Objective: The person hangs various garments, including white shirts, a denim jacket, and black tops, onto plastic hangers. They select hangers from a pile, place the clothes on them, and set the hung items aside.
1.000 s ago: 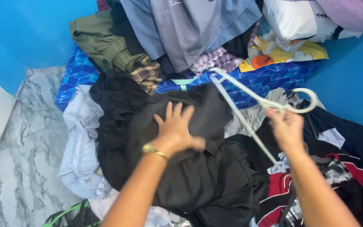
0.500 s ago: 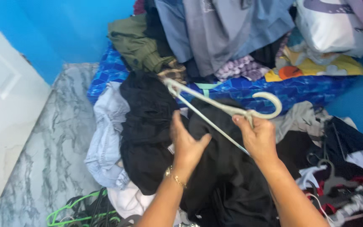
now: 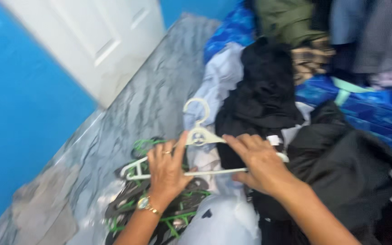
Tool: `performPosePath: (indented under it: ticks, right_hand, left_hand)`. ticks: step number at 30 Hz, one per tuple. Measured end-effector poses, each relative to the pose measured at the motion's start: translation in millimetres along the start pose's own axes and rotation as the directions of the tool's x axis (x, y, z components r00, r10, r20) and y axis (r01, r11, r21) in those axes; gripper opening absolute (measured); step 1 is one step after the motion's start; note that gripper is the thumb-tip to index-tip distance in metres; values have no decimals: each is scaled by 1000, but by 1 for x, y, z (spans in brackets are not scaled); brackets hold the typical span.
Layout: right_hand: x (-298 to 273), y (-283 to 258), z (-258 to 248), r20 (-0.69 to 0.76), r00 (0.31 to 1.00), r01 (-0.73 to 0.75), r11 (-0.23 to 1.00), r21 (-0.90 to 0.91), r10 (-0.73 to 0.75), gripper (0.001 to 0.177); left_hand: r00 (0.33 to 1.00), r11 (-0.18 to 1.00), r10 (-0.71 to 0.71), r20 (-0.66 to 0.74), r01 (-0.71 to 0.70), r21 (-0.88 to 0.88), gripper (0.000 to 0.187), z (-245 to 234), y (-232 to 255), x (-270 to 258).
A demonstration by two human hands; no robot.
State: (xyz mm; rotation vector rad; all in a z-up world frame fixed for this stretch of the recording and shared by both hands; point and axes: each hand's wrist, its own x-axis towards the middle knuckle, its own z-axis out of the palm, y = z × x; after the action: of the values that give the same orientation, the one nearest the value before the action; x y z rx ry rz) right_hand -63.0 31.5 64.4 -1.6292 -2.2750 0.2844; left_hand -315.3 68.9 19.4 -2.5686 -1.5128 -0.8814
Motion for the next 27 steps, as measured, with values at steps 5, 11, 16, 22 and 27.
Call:
performPosePath:
  ticks: [5,11,16,22,27]
  right_hand:
    - [23,-28,73,27,974,224,975,11,-224,76]
    - [-6,10,72,29,999,-30,918,-395,45,99]
    - [-115,150,61,-245,774,-601,556,-574,583,144]
    - [-222,267,113,-54,157,-957,166,239,986,67]
    - [-149,254,62,26,420,36,-45,998,907,50]
  left_hand:
    - [847,883,-465,258,425,198,136,6,-64,-87]
    - [318,739,-636,703,514,436,142,36,-92,-121]
    - [647,837,-547,531,432,336,119,54,-69,-80]
    - [986,900,54,156,20,-435,105,67,34,12]
    - [842,607,440,313,-22,-794,142,85,123,56]
